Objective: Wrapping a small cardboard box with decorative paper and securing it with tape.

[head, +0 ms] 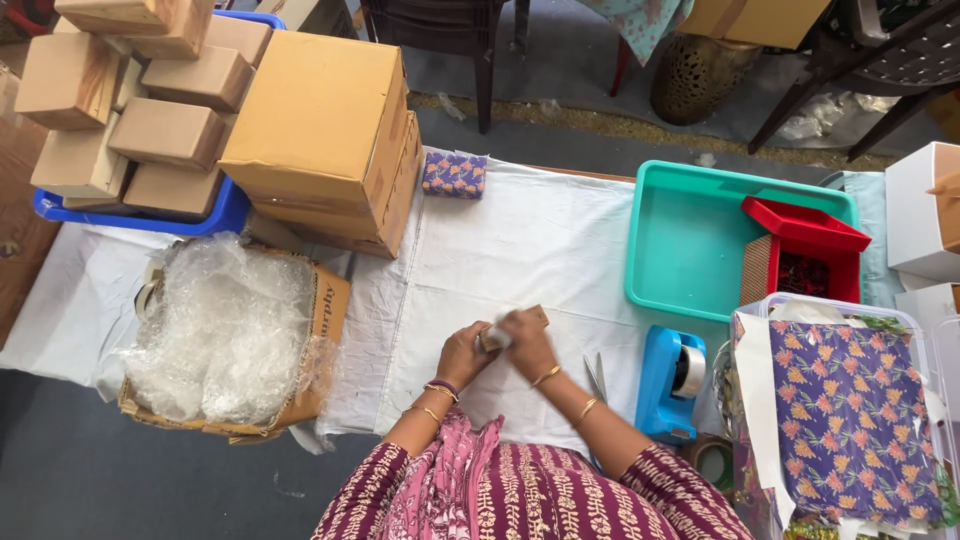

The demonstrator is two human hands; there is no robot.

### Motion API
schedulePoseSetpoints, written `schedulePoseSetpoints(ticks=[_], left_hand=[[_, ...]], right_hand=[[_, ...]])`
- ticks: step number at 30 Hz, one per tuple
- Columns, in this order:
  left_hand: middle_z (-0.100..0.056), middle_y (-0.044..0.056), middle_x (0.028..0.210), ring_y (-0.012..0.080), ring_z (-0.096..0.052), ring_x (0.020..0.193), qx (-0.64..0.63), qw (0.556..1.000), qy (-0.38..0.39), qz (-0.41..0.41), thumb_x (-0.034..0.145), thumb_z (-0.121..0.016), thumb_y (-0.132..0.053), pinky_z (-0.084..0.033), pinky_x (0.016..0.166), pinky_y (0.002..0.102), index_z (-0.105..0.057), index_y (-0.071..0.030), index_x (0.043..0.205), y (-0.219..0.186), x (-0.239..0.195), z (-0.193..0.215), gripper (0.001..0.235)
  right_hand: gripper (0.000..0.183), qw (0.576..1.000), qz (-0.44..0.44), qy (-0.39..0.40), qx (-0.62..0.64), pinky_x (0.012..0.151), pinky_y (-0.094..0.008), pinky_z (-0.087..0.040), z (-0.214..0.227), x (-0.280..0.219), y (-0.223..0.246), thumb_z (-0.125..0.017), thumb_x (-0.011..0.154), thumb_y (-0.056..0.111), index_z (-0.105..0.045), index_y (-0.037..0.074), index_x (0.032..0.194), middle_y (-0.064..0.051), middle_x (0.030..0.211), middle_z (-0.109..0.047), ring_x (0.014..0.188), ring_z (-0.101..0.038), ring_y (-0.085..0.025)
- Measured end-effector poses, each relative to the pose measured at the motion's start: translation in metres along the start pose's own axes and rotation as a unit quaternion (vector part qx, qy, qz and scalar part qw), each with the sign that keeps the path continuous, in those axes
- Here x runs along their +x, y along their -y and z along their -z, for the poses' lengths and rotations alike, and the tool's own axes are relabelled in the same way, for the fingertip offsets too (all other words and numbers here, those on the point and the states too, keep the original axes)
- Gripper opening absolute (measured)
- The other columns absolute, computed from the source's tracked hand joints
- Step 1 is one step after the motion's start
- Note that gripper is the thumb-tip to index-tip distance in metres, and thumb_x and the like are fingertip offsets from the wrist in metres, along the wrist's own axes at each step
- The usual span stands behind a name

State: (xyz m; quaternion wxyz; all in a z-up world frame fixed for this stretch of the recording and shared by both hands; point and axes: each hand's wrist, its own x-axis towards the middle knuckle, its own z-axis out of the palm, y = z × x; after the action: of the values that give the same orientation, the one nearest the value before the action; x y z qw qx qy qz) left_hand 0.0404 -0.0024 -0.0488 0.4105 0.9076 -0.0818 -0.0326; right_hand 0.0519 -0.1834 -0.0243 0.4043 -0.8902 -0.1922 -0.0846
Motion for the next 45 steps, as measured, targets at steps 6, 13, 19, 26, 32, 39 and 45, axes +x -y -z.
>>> schedulePoseSetpoints(ticks=[6,13,19,26,32,39,45], left_hand=[[-0.074,0.017,0.095,0.0380,-0.071,0.092,-0.007,1.000,0.015,0.018,0.072,-0.086,-0.027,-0.056,0.080,0.047,-0.067,-0.012,0.110,-0.017,0.003,0.012,0.045],[-0.075,0.016,0.098,0.0334,-0.074,0.093,-0.065,0.992,0.051,0.095,0.076,-0.084,-0.041,-0.059,0.082,0.044,-0.067,-0.008,0.115,-0.003,0.019,0.013,0.053],[-0.054,0.023,0.132,0.0398,-0.052,0.118,0.105,0.992,-0.047,0.055,0.062,-0.095,-0.045,-0.044,0.101,0.047,-0.044,0.000,0.142,-0.013,0.015,0.016,0.105],[-0.059,0.013,0.136,0.0345,-0.058,0.122,0.103,0.992,-0.027,0.067,0.057,-0.096,-0.032,-0.048,0.102,0.045,-0.048,-0.009,0.141,-0.009,0.017,0.020,0.100],[-0.060,0.010,0.135,0.0327,-0.062,0.118,0.105,0.991,-0.004,0.088,0.053,-0.098,-0.028,-0.051,0.097,0.044,-0.049,-0.012,0.139,-0.014,0.017,0.030,0.100],[-0.064,0.005,0.135,0.0322,-0.067,0.113,0.085,0.992,-0.012,0.094,0.068,-0.091,-0.024,-0.056,0.093,0.043,-0.052,-0.018,0.142,0.010,0.016,0.014,0.084],[-0.061,0.007,0.133,0.0329,-0.065,0.113,0.082,0.991,0.008,0.103,0.052,-0.097,-0.028,-0.055,0.092,0.043,-0.050,-0.016,0.137,-0.021,0.018,0.039,0.097]], right_hand=[[0.023,0.996,-0.086,-0.013,0.029,0.085,-0.037,-0.055,0.023,0.003,-0.002,-0.079,0.083,0.006,-0.076,0.010,0.106,-0.008,0.103,-0.068,0.096,-0.066,-0.028],[0.020,0.975,-0.175,-0.121,-0.069,0.081,-0.041,-0.054,0.074,0.009,-0.064,-0.077,0.082,0.007,-0.077,0.009,0.101,-0.012,0.097,-0.069,0.091,-0.068,-0.032],[0.025,0.978,-0.138,-0.159,-0.008,0.078,-0.042,-0.055,0.036,0.002,-0.032,-0.077,0.082,0.008,-0.075,0.007,0.107,-0.014,0.099,-0.068,0.090,-0.068,-0.033],[0.030,0.995,0.003,0.100,-0.019,0.085,-0.042,-0.056,-0.030,-0.024,-0.034,-0.072,0.079,0.001,-0.075,0.010,0.107,-0.011,0.106,-0.066,0.100,-0.067,-0.033],[0.031,0.994,-0.080,0.050,-0.061,0.084,-0.041,-0.055,0.009,0.014,-0.034,-0.074,0.073,0.003,-0.074,0.009,0.103,-0.011,0.101,-0.064,0.098,-0.064,-0.033],[0.027,0.993,0.023,0.117,0.004,0.085,-0.043,-0.054,-0.052,0.018,0.004,-0.073,0.075,0.001,-0.077,0.009,0.101,-0.013,0.103,-0.066,0.099,-0.065,-0.033],[0.027,0.999,-0.016,0.029,-0.002,0.087,-0.042,-0.055,0.011,0.029,-0.047,-0.068,0.078,-0.001,-0.075,0.005,0.103,-0.014,0.107,-0.067,0.101,-0.065,-0.034]])
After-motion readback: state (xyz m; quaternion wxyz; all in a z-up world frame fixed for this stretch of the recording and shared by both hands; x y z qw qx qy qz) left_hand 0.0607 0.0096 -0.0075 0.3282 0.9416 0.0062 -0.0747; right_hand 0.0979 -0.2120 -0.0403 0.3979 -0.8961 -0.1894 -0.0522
